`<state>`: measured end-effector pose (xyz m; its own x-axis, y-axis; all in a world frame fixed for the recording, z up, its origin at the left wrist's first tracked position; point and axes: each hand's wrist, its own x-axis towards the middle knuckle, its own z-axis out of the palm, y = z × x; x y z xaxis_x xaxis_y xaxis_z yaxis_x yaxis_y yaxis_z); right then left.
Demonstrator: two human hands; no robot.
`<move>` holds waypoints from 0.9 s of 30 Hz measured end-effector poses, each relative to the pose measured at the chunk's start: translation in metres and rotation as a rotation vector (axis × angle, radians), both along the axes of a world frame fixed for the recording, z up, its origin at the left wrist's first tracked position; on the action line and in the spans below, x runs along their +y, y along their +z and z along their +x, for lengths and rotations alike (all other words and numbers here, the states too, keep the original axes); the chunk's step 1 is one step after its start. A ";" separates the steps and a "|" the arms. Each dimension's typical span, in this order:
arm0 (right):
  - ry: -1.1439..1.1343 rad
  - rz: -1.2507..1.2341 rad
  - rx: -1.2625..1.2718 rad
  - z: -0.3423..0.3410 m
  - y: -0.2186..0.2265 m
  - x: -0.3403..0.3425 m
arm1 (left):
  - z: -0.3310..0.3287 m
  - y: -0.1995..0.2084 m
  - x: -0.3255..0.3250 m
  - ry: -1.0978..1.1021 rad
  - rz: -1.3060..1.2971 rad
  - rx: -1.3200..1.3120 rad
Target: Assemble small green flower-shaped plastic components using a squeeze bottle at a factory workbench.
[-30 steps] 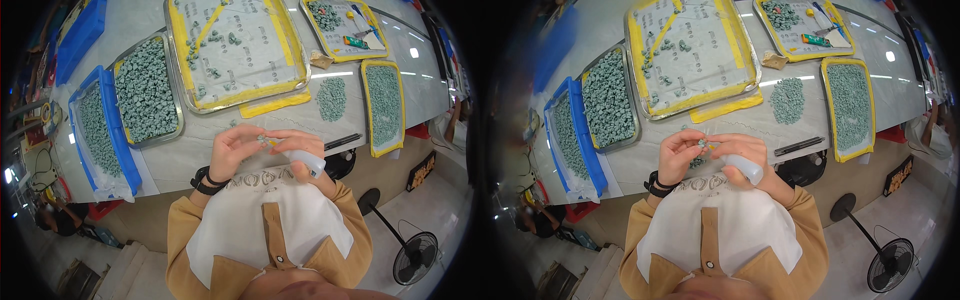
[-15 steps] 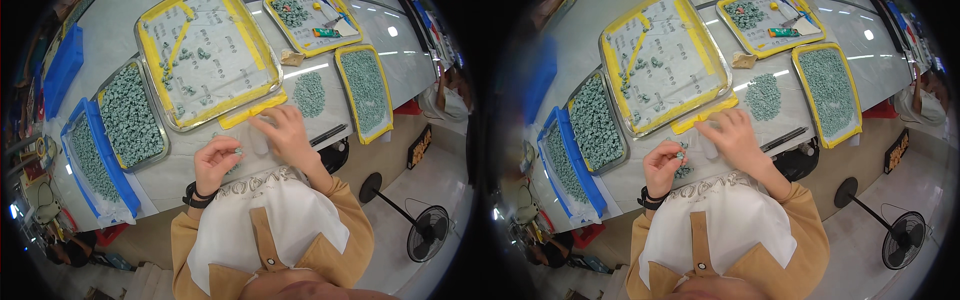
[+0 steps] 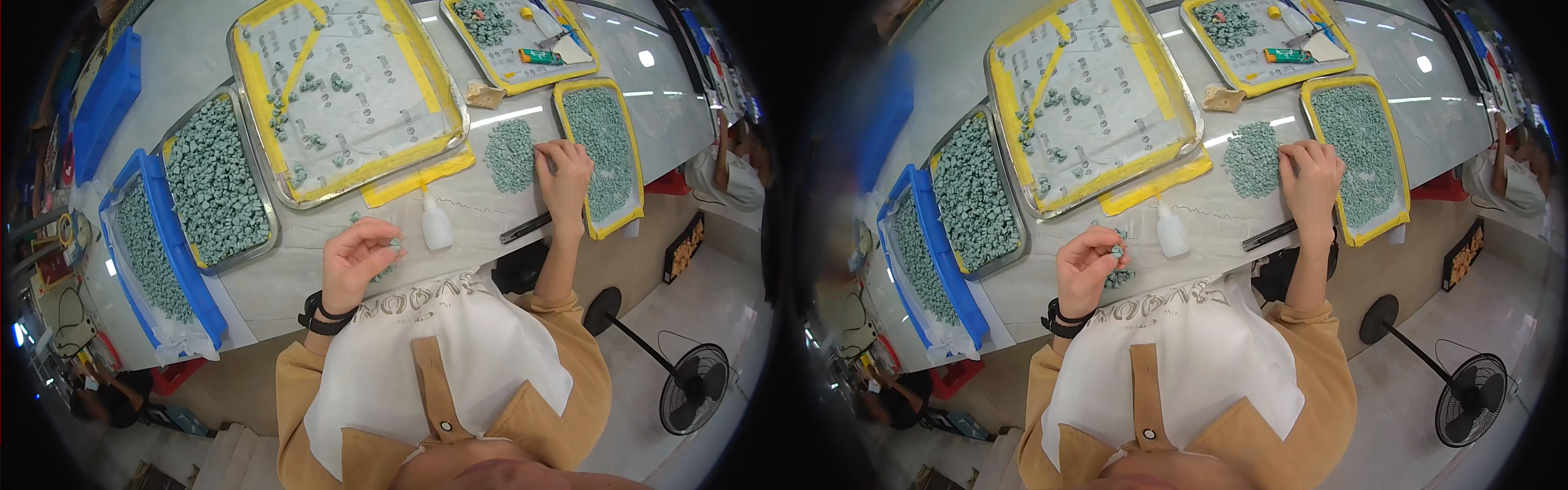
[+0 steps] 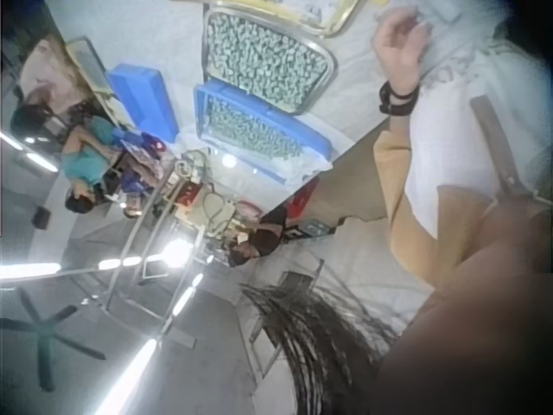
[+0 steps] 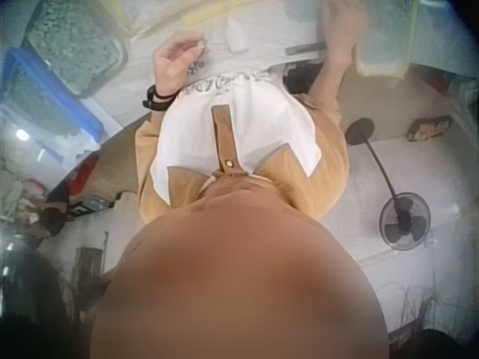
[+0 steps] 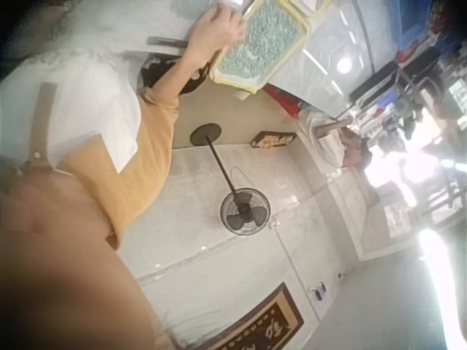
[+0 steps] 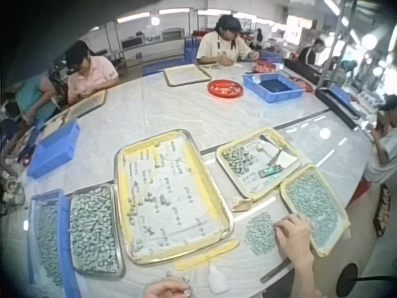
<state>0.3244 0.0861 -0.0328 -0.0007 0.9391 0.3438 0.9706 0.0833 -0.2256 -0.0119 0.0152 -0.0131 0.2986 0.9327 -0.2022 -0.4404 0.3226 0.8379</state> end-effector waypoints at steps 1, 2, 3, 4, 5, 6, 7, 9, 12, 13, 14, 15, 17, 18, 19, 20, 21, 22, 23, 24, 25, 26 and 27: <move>0.003 0.000 0.004 -0.002 0.002 -0.001 | -0.002 -0.001 0.000 -0.029 0.013 -0.042; 0.001 0.031 0.023 -0.004 0.004 -0.004 | -0.003 -0.001 -0.001 -0.026 0.014 -0.038; 0.002 0.061 0.040 -0.007 0.008 -0.008 | -0.003 0.000 -0.001 -0.060 -0.003 -0.040; 0.013 0.059 0.050 -0.018 0.018 -0.013 | -0.004 0.002 -0.001 -0.088 -0.021 -0.034; 0.100 0.094 0.212 -0.035 0.035 -0.023 | -0.003 0.002 0.000 -0.081 -0.026 -0.033; 0.183 0.128 0.379 -0.053 0.049 -0.033 | -0.001 0.004 0.001 -0.132 -0.054 -0.014; 0.348 0.108 0.416 -0.070 0.062 -0.041 | 0.004 0.007 0.004 -0.196 -0.079 -0.005; 0.611 0.084 0.506 -0.109 0.060 -0.045 | 0.012 0.013 0.002 -0.199 -0.098 0.016; 0.699 0.048 0.568 -0.131 0.046 -0.046 | 0.012 0.016 0.003 -0.219 -0.111 0.025; 0.692 0.006 0.582 -0.133 0.044 -0.046 | 0.011 0.015 0.003 -0.239 -0.114 0.010; 0.698 0.005 0.586 -0.133 0.043 -0.045 | 0.009 0.015 0.002 -0.233 -0.115 0.013; 0.717 -0.018 0.582 -0.133 0.042 -0.044 | 0.008 0.014 0.003 -0.261 -0.120 0.016; 0.736 -0.043 0.579 -0.131 0.043 -0.043 | 0.007 0.014 0.003 -0.289 -0.127 0.018; 0.772 -0.031 0.545 -0.130 0.046 -0.041 | 0.007 0.014 0.004 -0.305 -0.117 0.040; 0.807 -0.019 0.511 -0.128 0.047 -0.040 | 0.007 0.014 0.004 -0.322 -0.106 0.062; 0.808 -0.019 0.510 -0.127 0.046 -0.039 | 0.007 0.013 0.004 -0.321 -0.106 0.061; 0.831 -0.017 0.524 -0.125 0.045 -0.039 | 0.008 0.011 0.003 -0.318 -0.113 0.036; 0.854 -0.014 0.537 -0.124 0.044 -0.038 | 0.008 0.010 0.003 -0.316 -0.121 0.011; 0.856 -0.015 0.537 -0.123 0.044 -0.037 | 0.008 0.009 0.003 -0.314 -0.121 0.010; 0.833 0.001 0.559 -0.123 0.043 -0.037 | 0.008 0.009 0.002 -0.295 -0.120 0.017; 0.810 0.017 0.582 -0.123 0.042 -0.036 | 0.007 0.009 0.002 -0.277 -0.120 0.025; 0.813 0.015 0.585 -0.123 0.041 -0.036 | 0.007 0.009 0.002 -0.273 -0.122 0.027; 0.806 0.014 0.605 -0.122 0.040 -0.036 | 0.006 0.009 0.004 -0.280 -0.099 0.027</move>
<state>0.2026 0.0505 0.0068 -0.4554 0.7314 0.5076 0.3461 0.6708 -0.6560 -0.0056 0.0189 -0.0045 0.5351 0.7901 -0.2990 -0.3008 0.5089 0.8066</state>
